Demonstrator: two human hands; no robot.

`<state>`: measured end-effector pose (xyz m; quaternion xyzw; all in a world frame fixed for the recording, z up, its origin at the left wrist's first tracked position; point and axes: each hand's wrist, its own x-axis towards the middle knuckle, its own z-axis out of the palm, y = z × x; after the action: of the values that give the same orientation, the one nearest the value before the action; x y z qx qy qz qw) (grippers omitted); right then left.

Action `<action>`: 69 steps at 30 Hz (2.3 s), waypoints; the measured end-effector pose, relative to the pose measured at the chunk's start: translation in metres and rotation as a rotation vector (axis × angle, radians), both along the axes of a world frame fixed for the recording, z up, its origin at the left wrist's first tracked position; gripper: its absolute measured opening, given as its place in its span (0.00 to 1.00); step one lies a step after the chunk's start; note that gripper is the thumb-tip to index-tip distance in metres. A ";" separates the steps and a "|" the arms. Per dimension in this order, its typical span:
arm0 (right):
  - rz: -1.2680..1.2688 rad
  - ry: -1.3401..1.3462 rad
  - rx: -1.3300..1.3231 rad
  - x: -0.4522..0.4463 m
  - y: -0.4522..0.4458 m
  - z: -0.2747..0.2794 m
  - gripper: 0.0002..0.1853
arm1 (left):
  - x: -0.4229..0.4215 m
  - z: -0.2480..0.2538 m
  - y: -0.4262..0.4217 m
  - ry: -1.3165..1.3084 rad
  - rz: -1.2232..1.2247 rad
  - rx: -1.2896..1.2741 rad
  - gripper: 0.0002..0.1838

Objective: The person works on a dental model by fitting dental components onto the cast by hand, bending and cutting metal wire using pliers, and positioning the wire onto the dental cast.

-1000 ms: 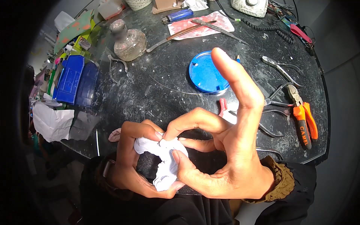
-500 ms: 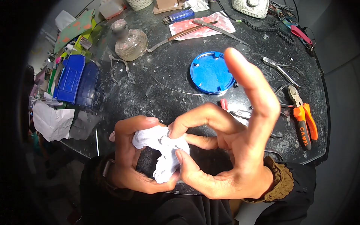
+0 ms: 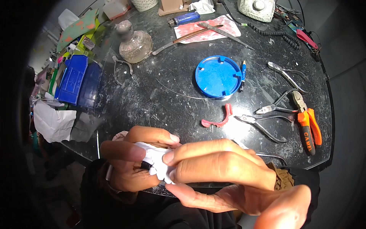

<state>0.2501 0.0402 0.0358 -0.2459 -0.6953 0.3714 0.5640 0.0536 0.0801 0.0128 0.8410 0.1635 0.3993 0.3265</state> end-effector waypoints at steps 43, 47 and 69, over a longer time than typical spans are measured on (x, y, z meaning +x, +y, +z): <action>-0.190 0.144 -0.308 -0.008 -0.003 -0.012 0.59 | -0.001 0.006 -0.004 0.005 0.113 0.026 0.53; -0.186 0.125 -0.289 -0.008 -0.003 -0.013 0.59 | -0.001 0.007 -0.003 -0.006 0.116 0.023 0.52; -0.194 0.195 -0.413 -0.009 -0.005 -0.008 0.59 | -0.005 0.005 -0.009 -0.035 0.068 -0.260 0.55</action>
<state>0.2410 0.0356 0.0273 -0.3848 -0.5201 0.4717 0.5991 0.0486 0.0712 0.0175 0.7783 0.2364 0.4003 0.4221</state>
